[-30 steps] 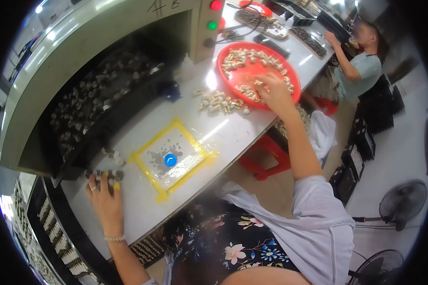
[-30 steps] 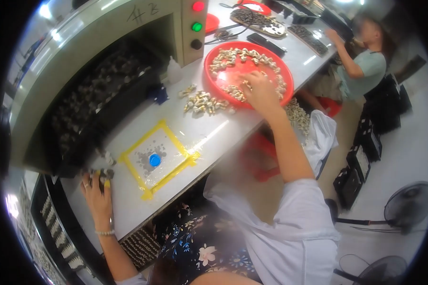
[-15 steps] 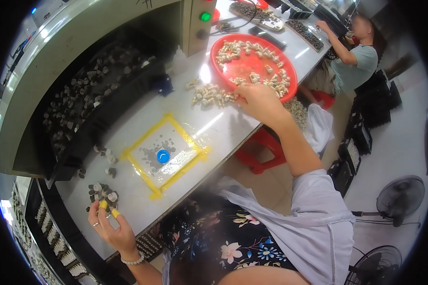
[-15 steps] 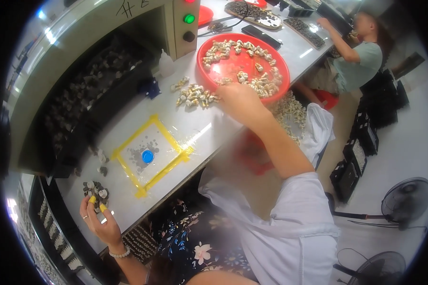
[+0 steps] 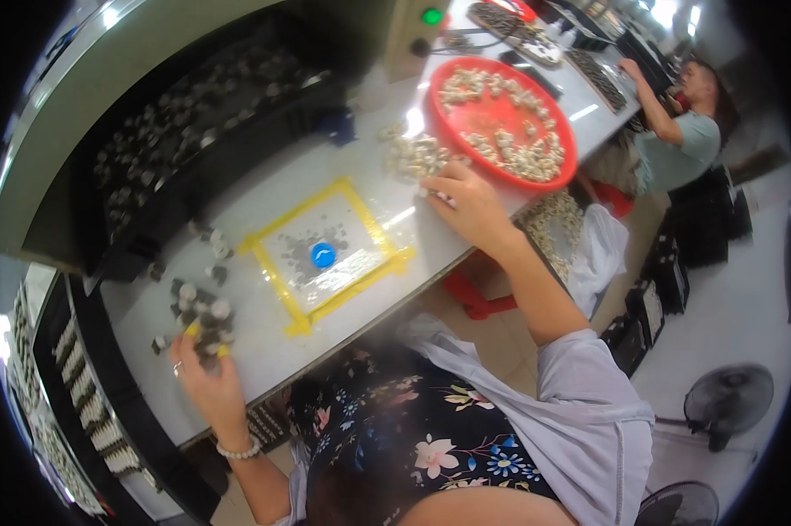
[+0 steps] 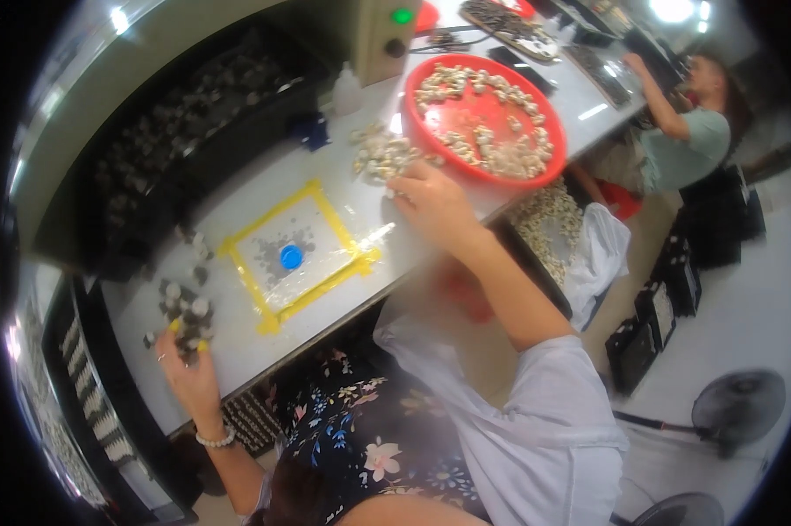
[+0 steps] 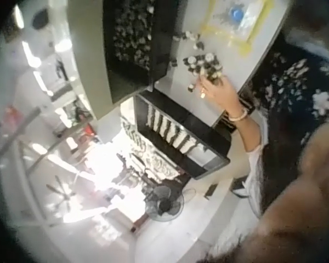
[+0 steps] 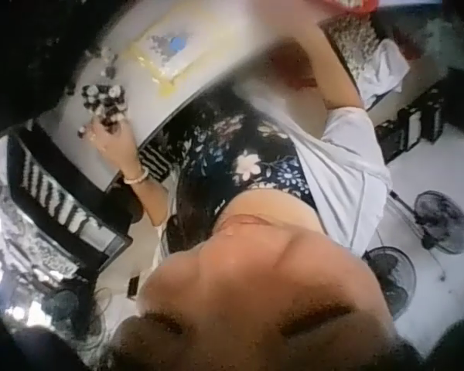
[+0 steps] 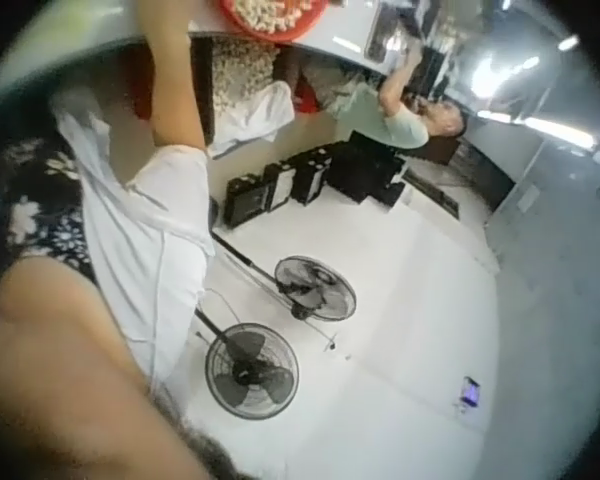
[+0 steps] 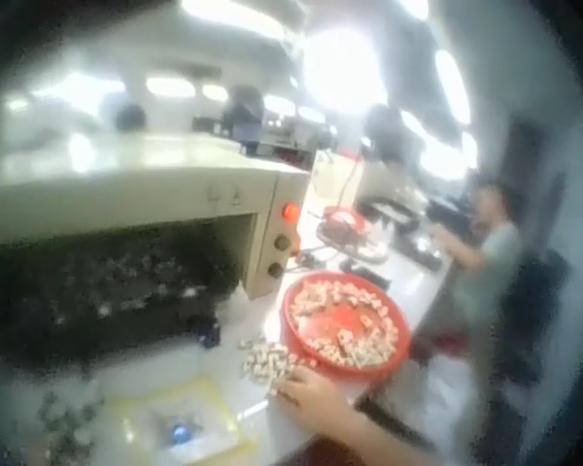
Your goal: The person assembles figurines by dipping small parts into glue and attaching them onto figurine bodies by hand, then places the assembled figurines into a tray.
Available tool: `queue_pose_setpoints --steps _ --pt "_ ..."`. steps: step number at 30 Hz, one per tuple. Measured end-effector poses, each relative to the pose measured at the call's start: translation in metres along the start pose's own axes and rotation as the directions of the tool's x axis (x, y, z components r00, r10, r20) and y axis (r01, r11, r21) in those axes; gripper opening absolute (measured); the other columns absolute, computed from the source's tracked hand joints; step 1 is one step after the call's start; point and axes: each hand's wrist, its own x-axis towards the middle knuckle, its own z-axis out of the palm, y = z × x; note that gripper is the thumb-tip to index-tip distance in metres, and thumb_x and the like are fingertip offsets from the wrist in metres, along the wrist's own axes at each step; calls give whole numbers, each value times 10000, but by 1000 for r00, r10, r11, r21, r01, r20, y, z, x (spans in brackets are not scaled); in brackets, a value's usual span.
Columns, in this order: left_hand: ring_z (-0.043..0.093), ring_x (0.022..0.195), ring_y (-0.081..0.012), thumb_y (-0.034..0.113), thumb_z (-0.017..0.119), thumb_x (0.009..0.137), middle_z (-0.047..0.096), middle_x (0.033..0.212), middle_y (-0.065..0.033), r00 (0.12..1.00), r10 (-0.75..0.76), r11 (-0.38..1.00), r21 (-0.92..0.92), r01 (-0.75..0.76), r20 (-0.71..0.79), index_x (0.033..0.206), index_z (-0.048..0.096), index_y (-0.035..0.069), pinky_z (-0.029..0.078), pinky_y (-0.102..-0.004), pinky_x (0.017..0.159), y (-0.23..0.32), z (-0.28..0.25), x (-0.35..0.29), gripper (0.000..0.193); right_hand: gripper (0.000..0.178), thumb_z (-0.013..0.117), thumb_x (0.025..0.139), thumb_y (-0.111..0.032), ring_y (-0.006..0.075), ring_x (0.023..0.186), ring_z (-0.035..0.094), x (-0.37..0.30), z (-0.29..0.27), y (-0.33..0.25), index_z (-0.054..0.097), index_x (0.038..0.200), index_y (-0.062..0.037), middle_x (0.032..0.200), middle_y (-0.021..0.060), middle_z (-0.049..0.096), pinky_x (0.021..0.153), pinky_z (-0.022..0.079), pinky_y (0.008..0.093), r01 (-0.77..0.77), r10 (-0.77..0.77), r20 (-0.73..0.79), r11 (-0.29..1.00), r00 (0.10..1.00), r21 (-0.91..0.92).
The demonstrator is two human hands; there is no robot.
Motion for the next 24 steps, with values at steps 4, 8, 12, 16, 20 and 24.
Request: queue_pose_setpoints --steps 4,8,12,16,20,24 --pt "562 954 -272 -17 646 685 517 1130 -166 991 -34 908 -410 85 129 1159 498 -20 455 -347 807 9 2 -3 497 225 632 746 -58 298 901 581 0 -1 7 646 970 -41 949 128 587 761 479 372 49 -48 18 997 999 -53" --pt "549 920 -257 -18 655 664 531 1064 -131 978 -54 926 -358 125 201 1123 509 -11 452 -334 761 16 -11 1 481 253 630 744 -27 269 847 595 -4 7 3 637 996 -27 940 106 610 739 487 346 7 -6 16 1000 1000 -26" --pt "537 887 -195 -25 648 635 543 1009 -91 980 -42 928 -357 111 195 1109 526 27 437 -297 726 13 -11 -5 492 266 695 723 -35 129 755 548 1 10 -18 641 981 -2 889 55 600 655 470 260 -161 141 95 954 985 254" --pt "508 879 -279 -21 661 630 495 1054 -140 993 25 923 -384 20 113 1077 532 -2 440 -338 766 18 -8 -3 465 272 699 715 -28 125 725 548 5 15 -40 649 982 -13 851 47 603 651 452 244 -173 96 206 901 974 398" --pt "533 912 -287 -18 657 659 498 1097 -145 970 212 947 -269 -175 115 1029 563 -10 448 -343 798 27 -13 -2 381 264 711 708 -25 118 715 549 18 19 -58 669 968 -27 808 36 596 652 440 242 -123 -56 322 852 945 509" --pt "559 862 -301 -12 657 707 534 1060 -151 961 184 960 -249 -130 207 982 568 -17 455 -347 758 31 -6 2 288 266 723 707 -43 135 711 556 30 21 -78 683 970 -42 813 47 597 646 435 243 -135 -70 366 853 928 505"
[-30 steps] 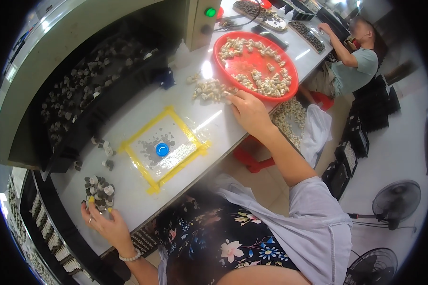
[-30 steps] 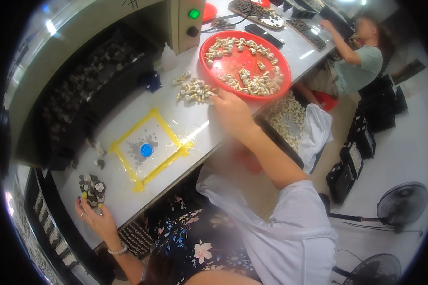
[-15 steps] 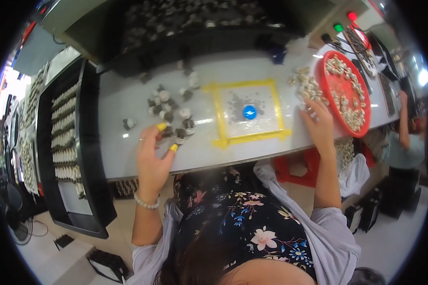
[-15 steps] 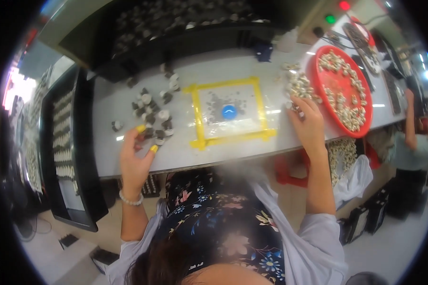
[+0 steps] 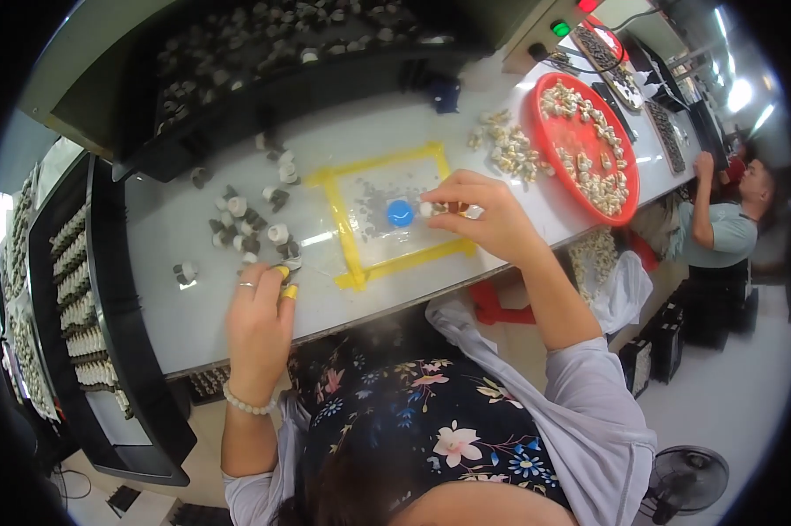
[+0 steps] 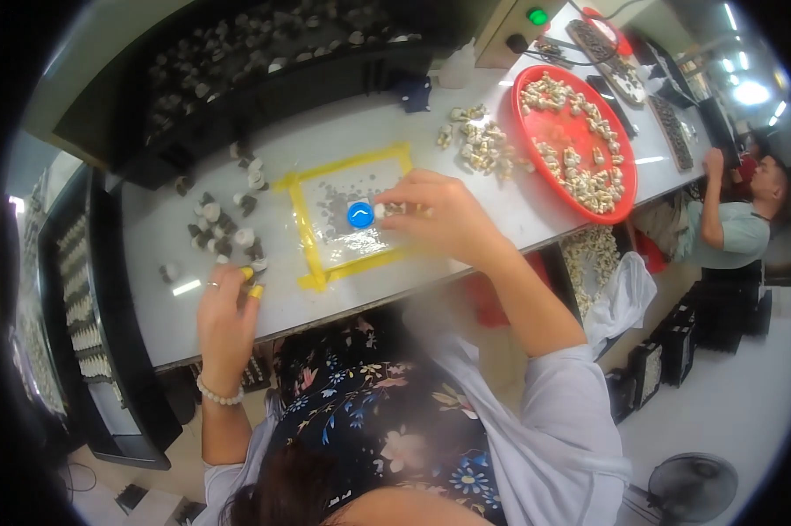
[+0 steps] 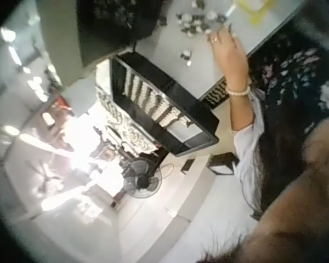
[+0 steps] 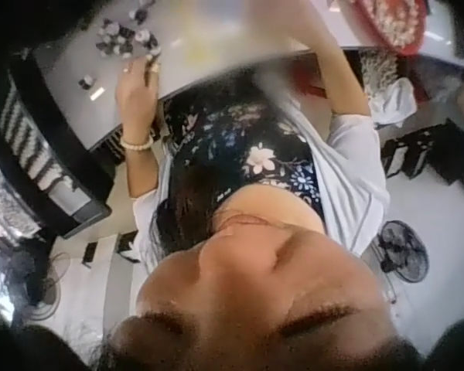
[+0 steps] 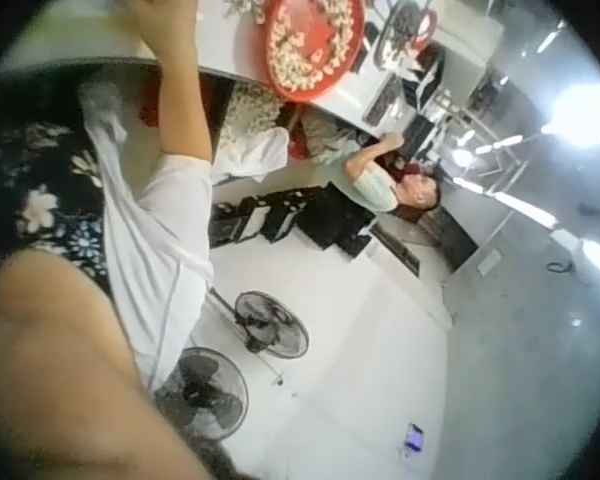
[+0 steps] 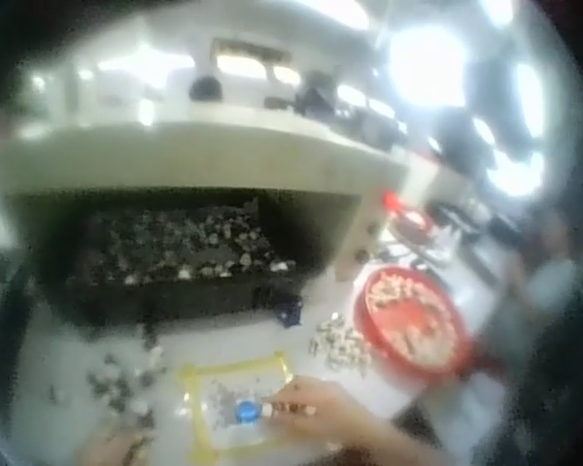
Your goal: The person assembles figurines by dipping small parts into glue and attaching them onto figurine bodies by hand, then places the assembled figurines into a tray.
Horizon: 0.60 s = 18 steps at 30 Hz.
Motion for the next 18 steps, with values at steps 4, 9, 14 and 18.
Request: queue_pose_setpoints --steps 4,9,14,18 --pt "573 828 -266 -47 610 730 567 977 -138 996 -57 994 -87 62 63 1001 568 -5 482 -341 681 2 -2 1 278 261 720 720 -66 183 715 572 8 3 -2 688 979 -53 834 71 603 642 452 270 103 -98 61 991 993 -83" --pt "571 865 -159 -134 544 747 557 988 -92 940 -339 743 -606 284 25 1004 566 -23 505 -279 692 6 4 -3 281 243 703 730 -76 232 736 588 17 6 -3 687 971 -50 841 94 601 659 480 317 187 -160 145 963 976 -195" --pt "568 949 -192 -136 547 783 506 1081 -95 944 -269 260 -929 264 193 1092 535 -47 517 -326 841 6 14 -4 322 211 686 725 -91 267 753 587 20 7 -2 684 928 -32 847 111 596 675 484 339 304 -237 218 884 947 -356" --pt "581 969 -207 -137 552 791 538 1088 -114 945 -261 60 -974 218 196 1096 542 -49 511 -337 857 19 30 -1 318 197 676 730 -99 281 759 581 23 8 -8 684 914 -29 842 116 591 679 479 352 320 -236 249 863 939 -391"
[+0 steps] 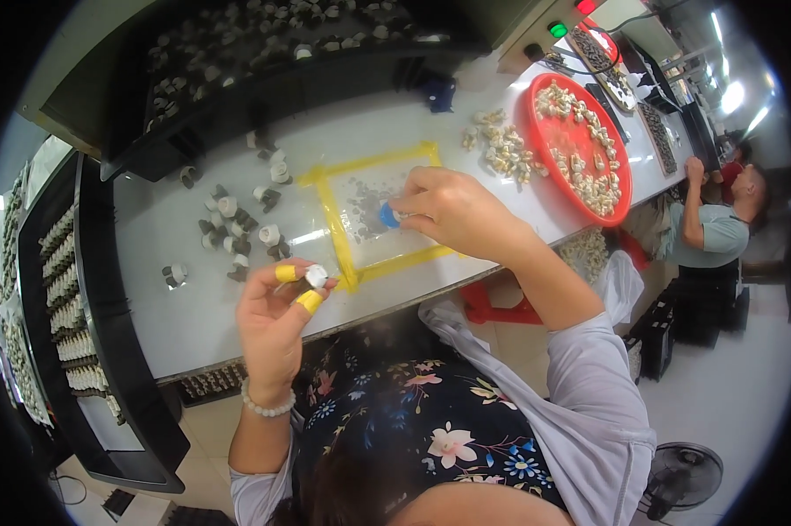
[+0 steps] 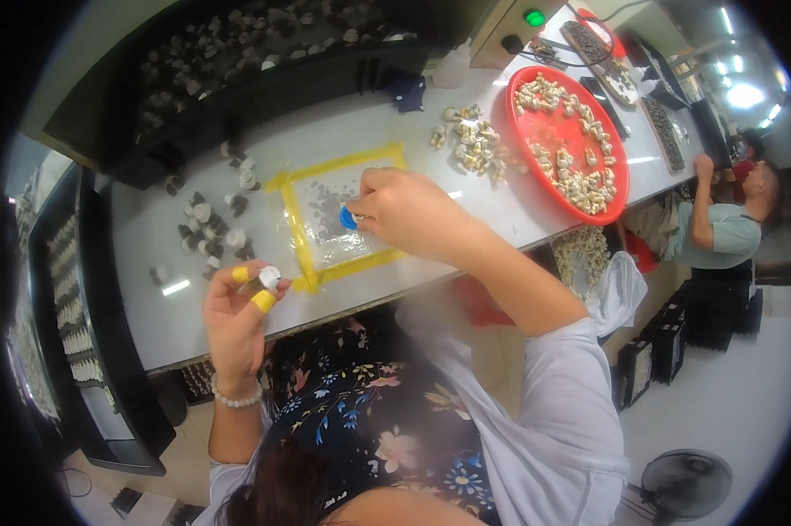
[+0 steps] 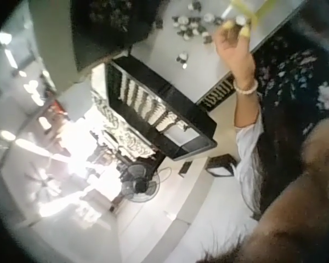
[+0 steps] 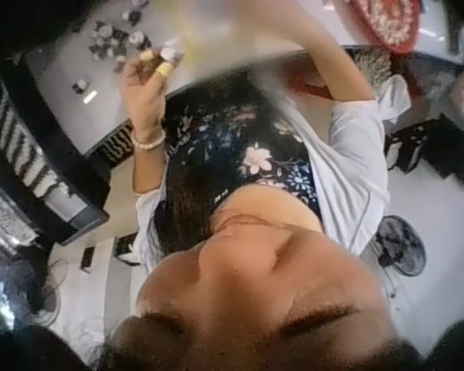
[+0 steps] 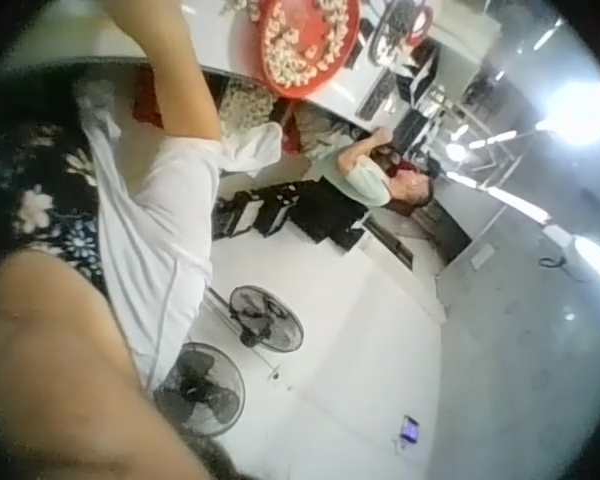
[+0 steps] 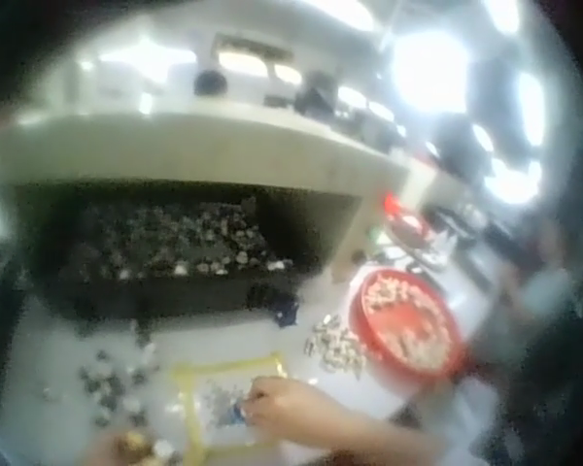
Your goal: The person assembles figurines by dipping small parts into glue and attaching them onto figurine bodies by hand, then places the assembled figurines into a tray.
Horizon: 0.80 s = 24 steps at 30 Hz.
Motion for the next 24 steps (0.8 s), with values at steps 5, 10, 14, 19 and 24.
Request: queue_pose_setpoints --steps 5,10,14,19,24 --pt "631 925 -242 -112 601 790 615 1046 -146 995 -88 995 -48 86 -41 1084 555 -44 508 -354 865 -13 16 4 305 180 664 739 -109 302 759 572 3 1 -3 680 896 -24 817 124 580 670 469 369 15 -14 31 998 999 -57" --pt "633 936 -233 -103 610 795 620 1041 -146 997 -79 993 -84 78 -10 1071 557 -51 509 -347 875 -29 17 7 286 206 679 733 -73 262 736 588 -2 3 -1 682 935 -31 825 109 602 656 474 326 -40 46 -48 992 998 120" --pt "627 953 -225 -103 605 801 621 1050 -152 997 -75 996 -48 75 14 1053 560 -60 513 -341 878 -32 20 11 260 237 688 730 -19 174 729 601 -9 2 -4 683 967 -32 838 75 624 646 468 265 -153 194 -83 922 977 356" --pt "628 951 -222 -101 602 804 622 1053 -157 996 -90 995 -34 91 21 1046 562 -67 513 -332 876 -34 20 11 247 238 694 728 3 138 747 589 -15 7 -10 681 964 -13 847 63 630 652 455 247 -177 254 -44 779 966 601" --pt "627 950 -210 -97 605 805 627 1047 -157 998 -59 998 -36 60 27 1038 567 -67 509 -324 879 -36 19 10 238 243 707 721 3 141 763 585 -17 10 -19 681 962 -7 867 67 638 663 448 241 -128 207 -40 736 978 665"
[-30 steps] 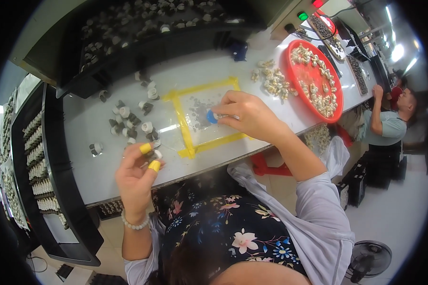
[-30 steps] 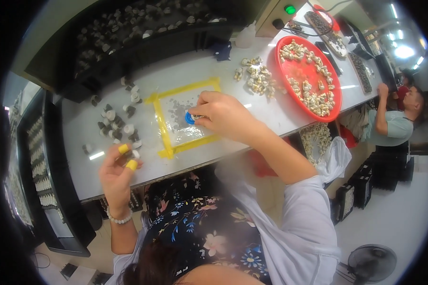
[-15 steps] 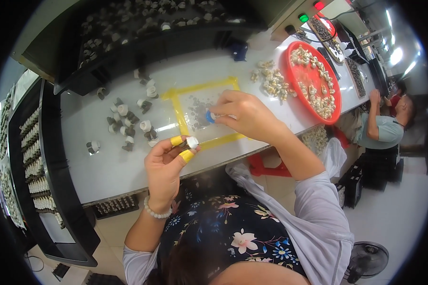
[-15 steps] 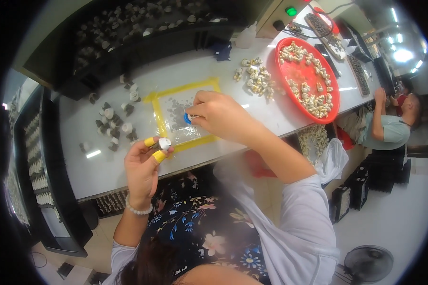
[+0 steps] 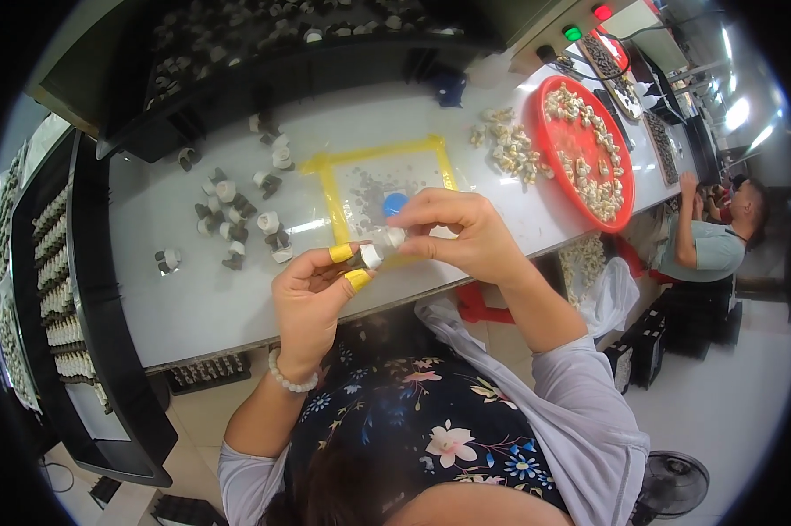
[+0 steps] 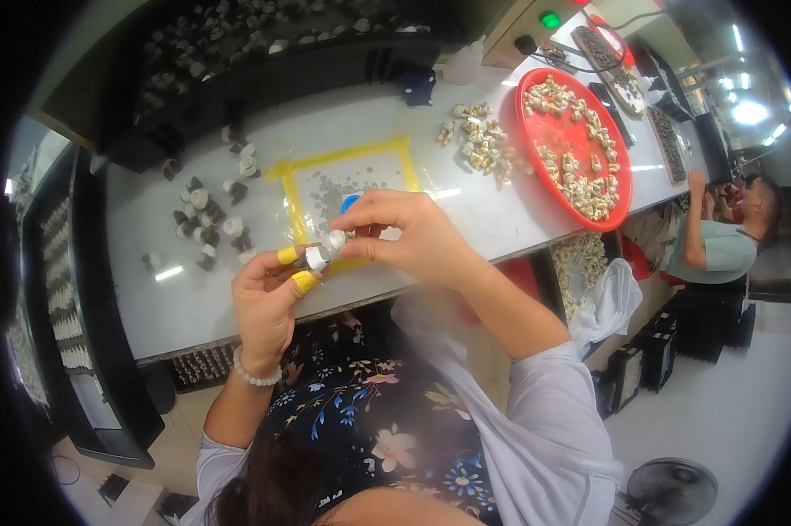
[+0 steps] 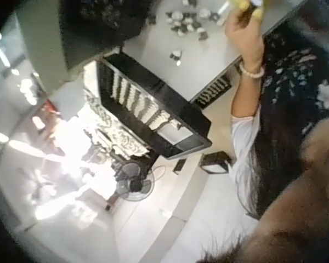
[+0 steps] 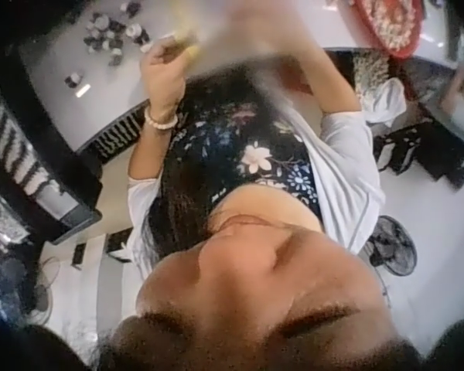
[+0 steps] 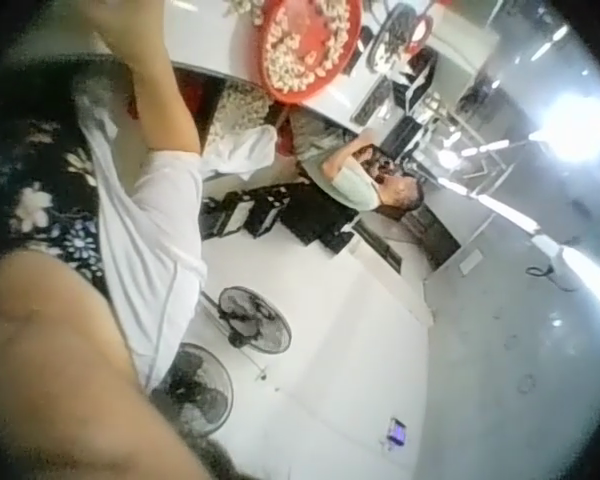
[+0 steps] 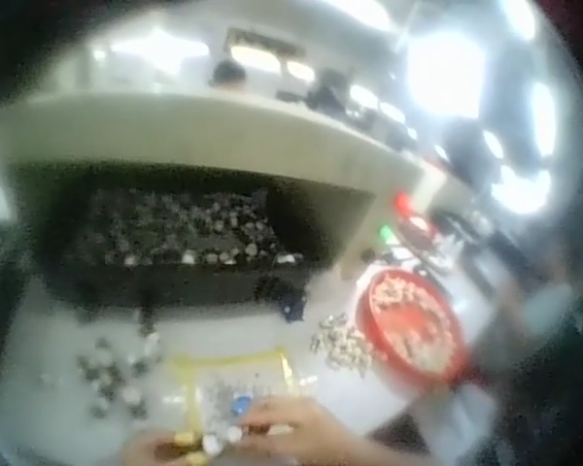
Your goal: The person assembles figurines by dipping small parts into glue and attaching them onto figurine bodies by hand, then places the assembled figurines into a tray.
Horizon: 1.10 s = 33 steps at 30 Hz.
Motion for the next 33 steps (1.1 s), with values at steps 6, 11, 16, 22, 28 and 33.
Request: queue_pose_setpoints --steps 6,11,16,22,28,33 --pt "623 946 -196 -96 620 796 628 1046 -154 999 41 999 27 -41 8 1022 580 -64 511 -314 874 0 0 -1 231 245 718 705 8 151 768 587 -2 4 -7 684 948 -4 856 70 638 663 447 251 18 -18 34 1000 999 10" --pt "625 938 -192 -91 623 797 635 1022 -152 999 53 998 25 -53 5 1016 589 -74 512 -310 871 -1 0 -3 222 261 728 702 -1 163 770 600 -4 10 -3 692 961 -8 857 80 647 677 459 254 22 -23 37 999 999 31" --pt "628 924 -192 -99 617 795 641 997 -153 999 42 995 95 -43 14 995 596 -83 513 -308 866 1 1 -5 202 247 728 715 -18 165 778 608 -5 12 2 692 959 -1 865 90 653 693 469 260 18 -19 65 1000 998 17" --pt "628 910 -191 -118 613 782 641 995 -142 999 39 983 178 -42 19 982 591 -77 509 -296 839 2 3 -5 205 248 717 738 -45 173 777 621 -9 11 9 684 981 -7 873 92 659 696 476 265 21 -19 101 999 995 -23" --pt "560 1038 -214 -149 570 753 559 1121 -154 950 311 782 577 -233 -38 1050 537 -54 462 -327 914 31 -37 -35 313 191 686 766 -101 223 753 620 -14 -46 26 671 935 -15 891 108 652 700 481 306 9 -115 -228 908 967 -420" --pt "579 955 -242 -165 561 723 568 1086 -164 772 629 354 917 -186 -86 986 547 -41 460 -315 869 57 -98 -62 291 203 678 751 -146 298 851 591 -11 -90 42 659 925 -42 899 115 633 751 475 380 -204 -227 -385 558 895 -804"
